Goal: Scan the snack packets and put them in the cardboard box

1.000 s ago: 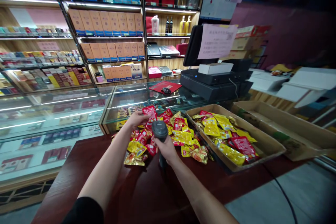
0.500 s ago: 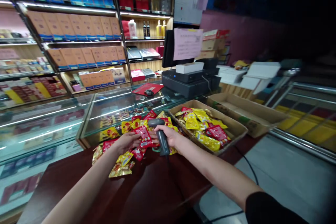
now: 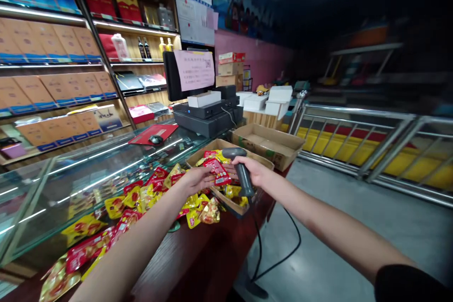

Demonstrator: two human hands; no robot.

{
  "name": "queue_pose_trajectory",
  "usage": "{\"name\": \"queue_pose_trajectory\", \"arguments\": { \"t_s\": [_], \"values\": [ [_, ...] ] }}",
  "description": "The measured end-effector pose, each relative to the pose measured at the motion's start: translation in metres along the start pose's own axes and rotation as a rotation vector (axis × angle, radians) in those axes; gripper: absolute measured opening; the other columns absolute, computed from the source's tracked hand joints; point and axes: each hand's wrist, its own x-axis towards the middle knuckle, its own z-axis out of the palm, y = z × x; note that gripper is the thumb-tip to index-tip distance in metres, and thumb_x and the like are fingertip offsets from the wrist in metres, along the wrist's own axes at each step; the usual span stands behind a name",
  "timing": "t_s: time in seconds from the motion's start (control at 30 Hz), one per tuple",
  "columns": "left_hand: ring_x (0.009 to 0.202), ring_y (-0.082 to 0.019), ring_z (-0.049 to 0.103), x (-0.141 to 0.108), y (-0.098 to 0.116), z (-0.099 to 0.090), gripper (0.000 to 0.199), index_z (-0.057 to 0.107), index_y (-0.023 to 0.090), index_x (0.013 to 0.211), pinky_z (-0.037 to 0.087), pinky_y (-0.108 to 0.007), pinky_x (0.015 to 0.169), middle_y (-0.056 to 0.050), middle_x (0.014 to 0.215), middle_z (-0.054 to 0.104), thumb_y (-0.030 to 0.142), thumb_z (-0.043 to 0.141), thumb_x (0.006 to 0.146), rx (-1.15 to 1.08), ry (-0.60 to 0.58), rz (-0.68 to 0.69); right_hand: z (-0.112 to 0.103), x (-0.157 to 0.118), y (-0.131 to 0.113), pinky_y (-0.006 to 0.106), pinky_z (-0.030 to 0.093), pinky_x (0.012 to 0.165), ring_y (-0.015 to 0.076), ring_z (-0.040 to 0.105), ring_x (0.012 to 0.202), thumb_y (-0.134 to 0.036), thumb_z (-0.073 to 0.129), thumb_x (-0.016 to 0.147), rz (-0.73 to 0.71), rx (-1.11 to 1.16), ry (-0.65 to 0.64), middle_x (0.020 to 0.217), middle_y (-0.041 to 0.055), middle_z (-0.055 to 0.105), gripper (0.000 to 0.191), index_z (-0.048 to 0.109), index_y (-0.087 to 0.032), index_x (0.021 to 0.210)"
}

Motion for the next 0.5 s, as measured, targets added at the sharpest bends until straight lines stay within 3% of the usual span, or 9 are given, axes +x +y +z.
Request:
{"name": "queue_pose_trajectory", "arguments": {
  "t_s": [0.1, 0.23, 0.33, 0.5],
  "values": [
    [0.092, -0.021, 0.064, 0.013, -0.008, 0.016, 0.011, 0.061, 0.012, 0.088, 0.054, -0.038, 0.079, -0.013, 0.1, 0.065, 0.019, 0.063, 0.08, 0.016, -0.05, -0.036, -0.026, -0.009, -0.01, 0.031, 0.055, 0.068, 0.0187, 0.068, 0.071, -0.011, 0.052, 0.068, 0.017, 0.063, 0.043, 0.078, 0.0108, 0.071, 0.02, 0.061, -0.013, 0.085],
    [0.098, -0.023, 0.062, 0.0, -0.013, 0.008, 0.017, 0.06, 0.012, 0.091, 0.054, -0.039, 0.08, -0.014, 0.106, 0.063, 0.019, 0.067, 0.077, 0.03, -0.053, 0.01, -0.034, -0.014, -0.01, 0.032, 0.055, 0.069, 0.0202, 0.068, 0.077, -0.013, 0.051, 0.068, -0.007, 0.032, 0.05, 0.086, 0.0135, 0.071, 0.019, 0.061, -0.013, 0.085],
    [0.1, -0.024, 0.062, -0.027, -0.01, -0.016, 0.022, 0.061, 0.012, 0.095, 0.054, -0.04, 0.081, -0.015, 0.107, 0.063, 0.021, 0.069, 0.076, 0.017, -0.008, 0.072, -0.013, -0.009, 0.003, 0.031, 0.054, 0.071, 0.02, 0.068, 0.08, -0.013, 0.052, 0.068, 0.037, 0.029, -0.017, 0.09, 0.0137, 0.071, 0.02, 0.061, -0.013, 0.086],
    [0.105, -0.025, 0.06, -0.093, -0.009, -0.081, 0.029, 0.062, 0.011, 0.104, 0.052, -0.042, 0.085, -0.017, 0.116, 0.061, 0.02, 0.068, 0.077, -0.048, 0.14, 0.167, 0.057, 0.003, 0.043, 0.03, 0.053, 0.08, 0.0194, 0.068, 0.089, -0.008, 0.05, 0.068, 0.154, 0.062, -0.162, 0.095, 0.0125, 0.07, 0.02, 0.06, -0.013, 0.085]
  ]
}}
